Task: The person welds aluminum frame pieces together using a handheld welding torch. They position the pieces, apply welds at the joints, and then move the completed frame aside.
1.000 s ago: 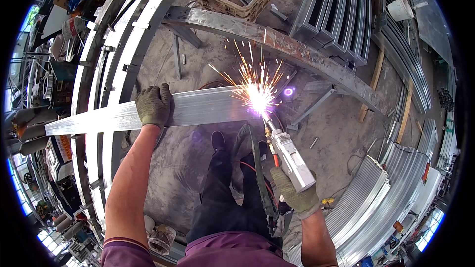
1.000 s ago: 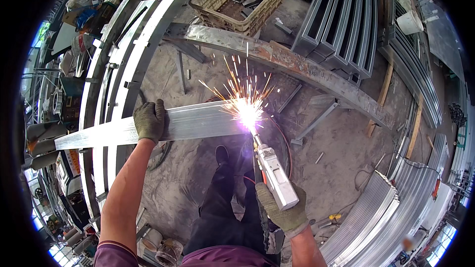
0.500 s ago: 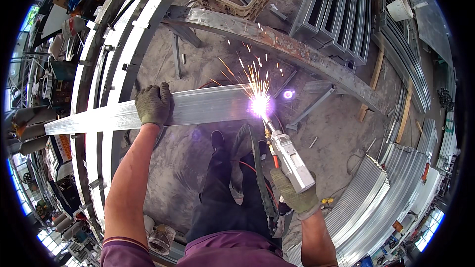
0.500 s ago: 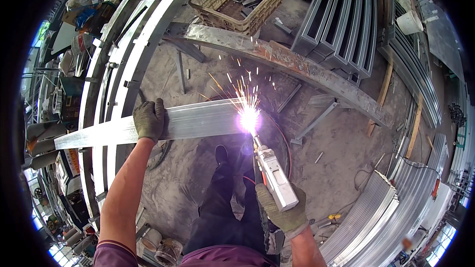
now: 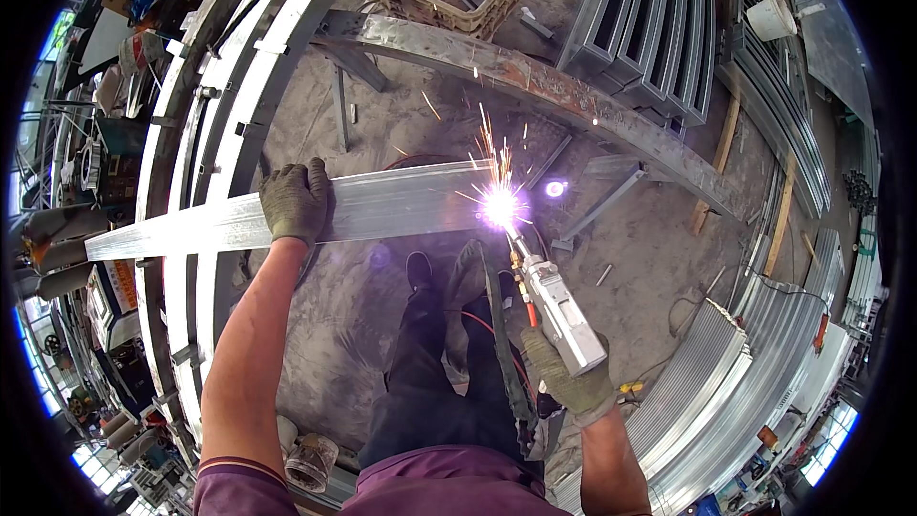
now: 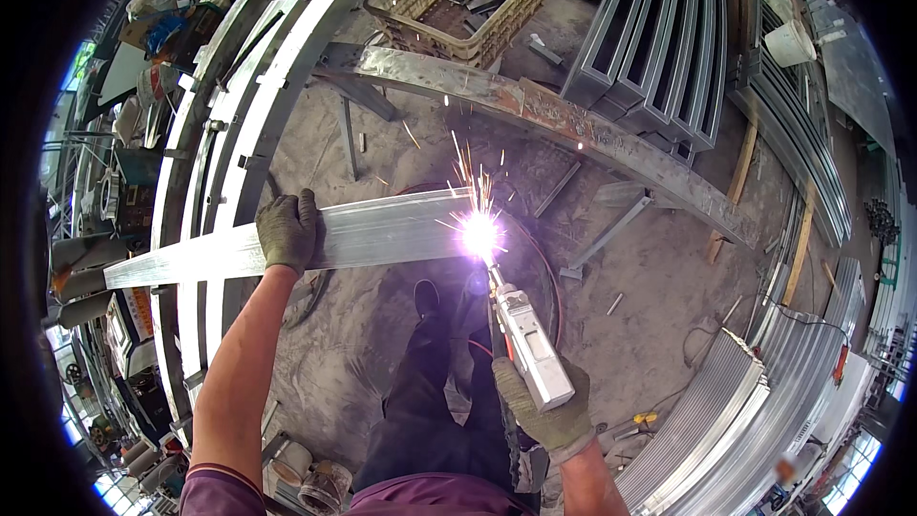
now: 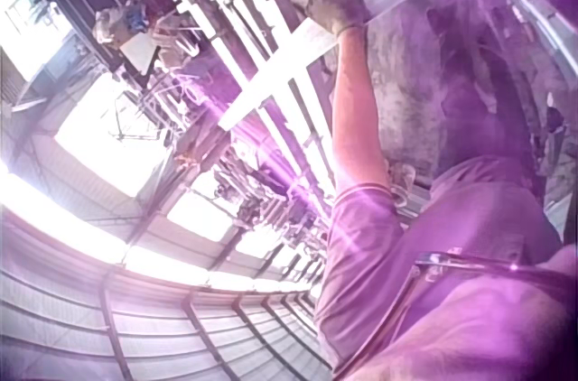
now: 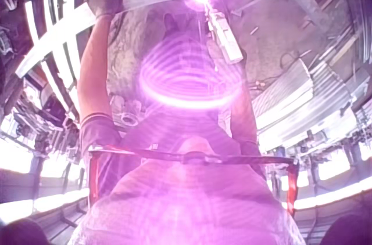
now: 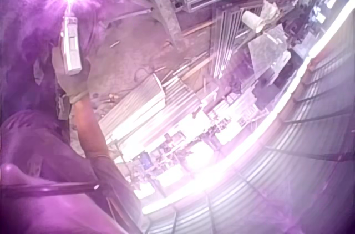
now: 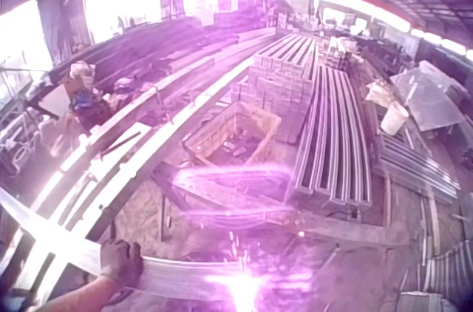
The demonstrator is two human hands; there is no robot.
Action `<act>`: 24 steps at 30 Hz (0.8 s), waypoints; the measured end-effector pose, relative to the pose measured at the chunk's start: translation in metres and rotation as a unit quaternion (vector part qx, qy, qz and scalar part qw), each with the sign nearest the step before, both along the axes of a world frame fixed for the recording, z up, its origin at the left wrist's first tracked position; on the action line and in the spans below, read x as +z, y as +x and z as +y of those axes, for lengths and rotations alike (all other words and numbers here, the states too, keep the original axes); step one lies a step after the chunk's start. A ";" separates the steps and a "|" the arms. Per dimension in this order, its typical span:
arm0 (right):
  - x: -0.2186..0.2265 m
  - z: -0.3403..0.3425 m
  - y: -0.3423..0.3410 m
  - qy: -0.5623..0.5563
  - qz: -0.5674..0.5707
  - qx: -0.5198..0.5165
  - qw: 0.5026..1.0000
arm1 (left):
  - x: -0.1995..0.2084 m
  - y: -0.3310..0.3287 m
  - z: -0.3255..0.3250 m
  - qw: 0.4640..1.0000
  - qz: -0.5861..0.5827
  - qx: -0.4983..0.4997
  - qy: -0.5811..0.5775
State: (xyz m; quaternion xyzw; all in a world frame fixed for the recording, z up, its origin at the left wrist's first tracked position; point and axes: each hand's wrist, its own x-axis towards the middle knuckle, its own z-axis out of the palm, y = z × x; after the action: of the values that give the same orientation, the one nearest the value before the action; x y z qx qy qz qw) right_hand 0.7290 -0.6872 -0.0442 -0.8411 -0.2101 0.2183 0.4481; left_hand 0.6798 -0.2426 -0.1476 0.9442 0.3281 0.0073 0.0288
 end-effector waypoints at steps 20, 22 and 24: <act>0.005 -0.004 -0.008 -0.032 0.041 -0.012 0.999 | 0.002 0.000 -0.002 1.000 -0.003 0.005 0.001; 0.006 -0.004 -0.009 -0.028 0.048 -0.018 0.998 | 0.002 0.000 -0.002 1.000 -0.004 0.007 0.000; 0.004 -0.004 -0.010 -0.017 0.028 -0.013 0.999 | 0.001 0.000 -0.001 1.000 -0.002 0.008 0.002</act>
State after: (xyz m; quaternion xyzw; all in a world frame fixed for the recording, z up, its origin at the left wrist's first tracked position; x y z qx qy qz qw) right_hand 0.7189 -0.6913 -0.0399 -0.8450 -0.1822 0.2396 0.4421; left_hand 0.6798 -0.2440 -0.1462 0.9415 0.3358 0.0098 0.0278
